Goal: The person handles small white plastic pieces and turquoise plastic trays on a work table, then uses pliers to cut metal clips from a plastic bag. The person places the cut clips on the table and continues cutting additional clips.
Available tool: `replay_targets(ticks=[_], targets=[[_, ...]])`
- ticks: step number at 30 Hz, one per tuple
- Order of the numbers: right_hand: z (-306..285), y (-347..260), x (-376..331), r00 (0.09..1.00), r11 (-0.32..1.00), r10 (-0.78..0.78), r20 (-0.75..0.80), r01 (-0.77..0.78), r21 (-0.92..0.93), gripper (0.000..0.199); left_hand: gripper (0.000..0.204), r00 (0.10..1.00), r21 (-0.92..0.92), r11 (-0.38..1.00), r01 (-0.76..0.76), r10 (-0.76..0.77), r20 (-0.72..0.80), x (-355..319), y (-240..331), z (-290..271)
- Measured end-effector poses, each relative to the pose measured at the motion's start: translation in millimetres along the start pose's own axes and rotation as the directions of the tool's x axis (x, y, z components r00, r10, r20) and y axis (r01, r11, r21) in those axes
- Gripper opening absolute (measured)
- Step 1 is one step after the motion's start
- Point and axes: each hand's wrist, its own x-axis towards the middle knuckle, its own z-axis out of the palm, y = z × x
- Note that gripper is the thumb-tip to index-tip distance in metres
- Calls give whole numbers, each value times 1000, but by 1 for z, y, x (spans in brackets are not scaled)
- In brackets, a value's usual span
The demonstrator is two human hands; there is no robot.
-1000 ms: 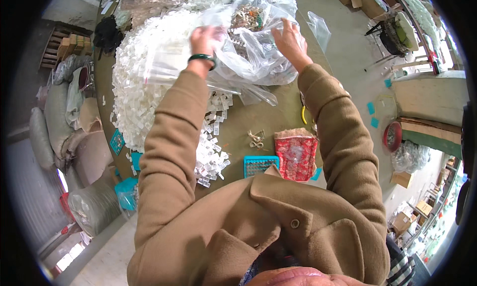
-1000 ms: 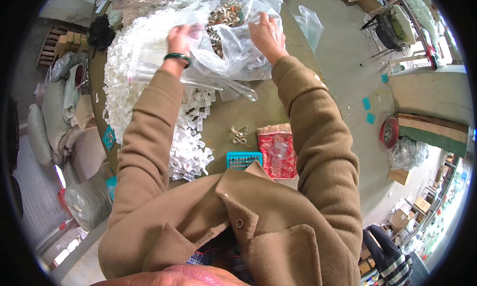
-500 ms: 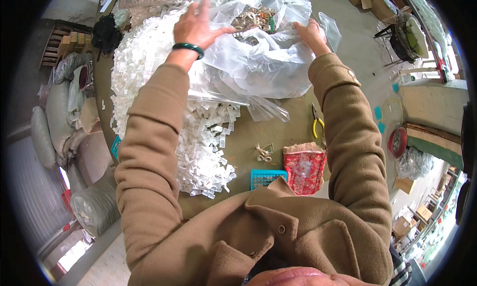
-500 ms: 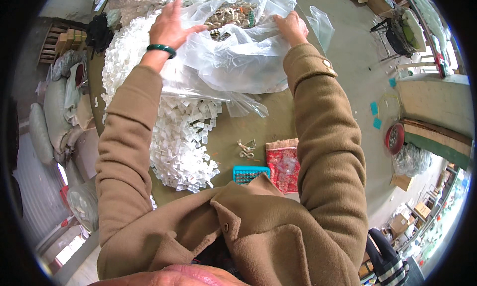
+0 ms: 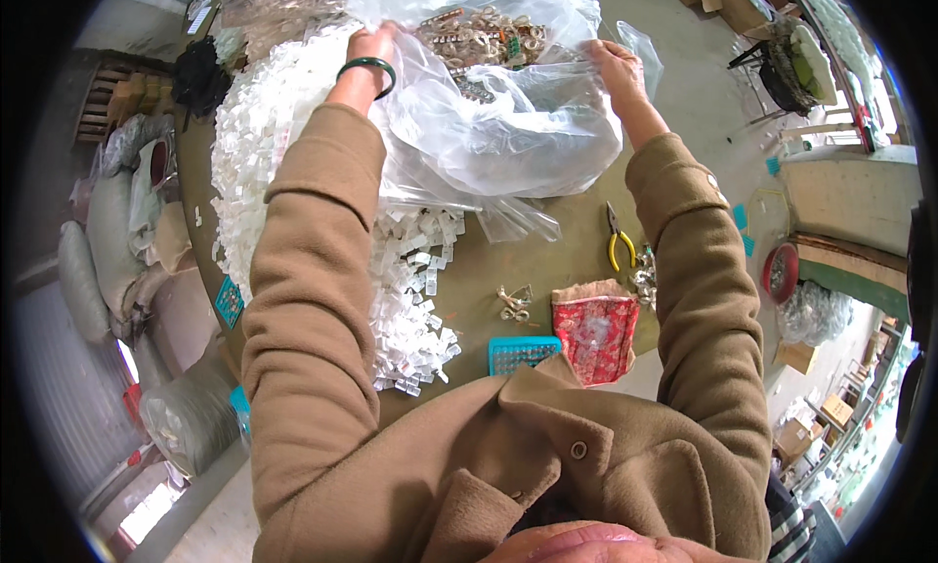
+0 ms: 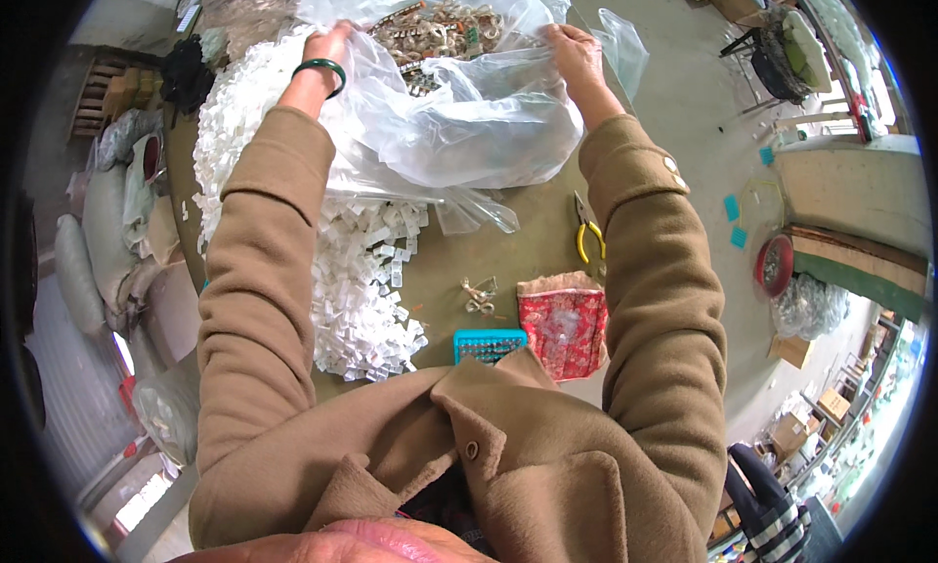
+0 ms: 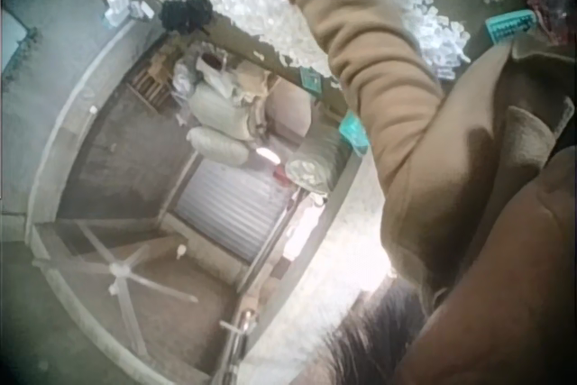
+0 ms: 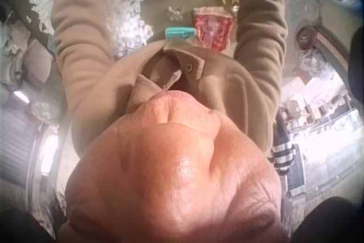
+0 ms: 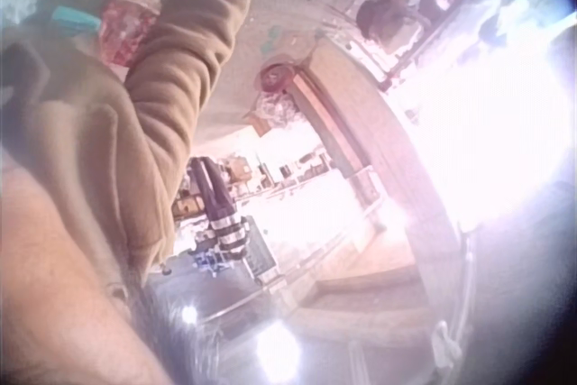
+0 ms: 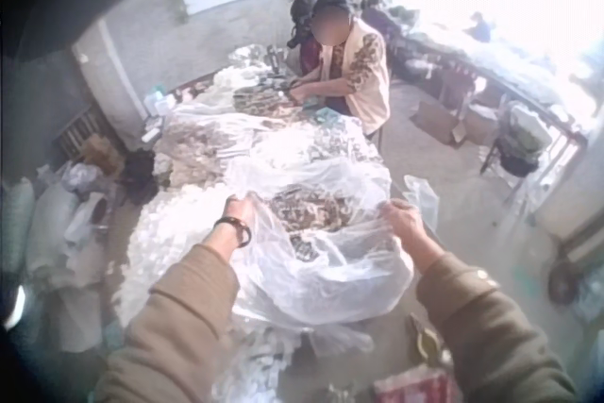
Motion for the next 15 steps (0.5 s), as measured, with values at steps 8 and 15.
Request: replay_targets(ticks=[8,15], targets=[[-33,-22,-23,993,952,63,-100,-29,306,20,11,965,-820,511,258,-91,247,34,38,-34],[-79,-59,-1,993,856,81,-86,-25,516,28,21,946,-819,527,229,76,314,11,118,-21]])
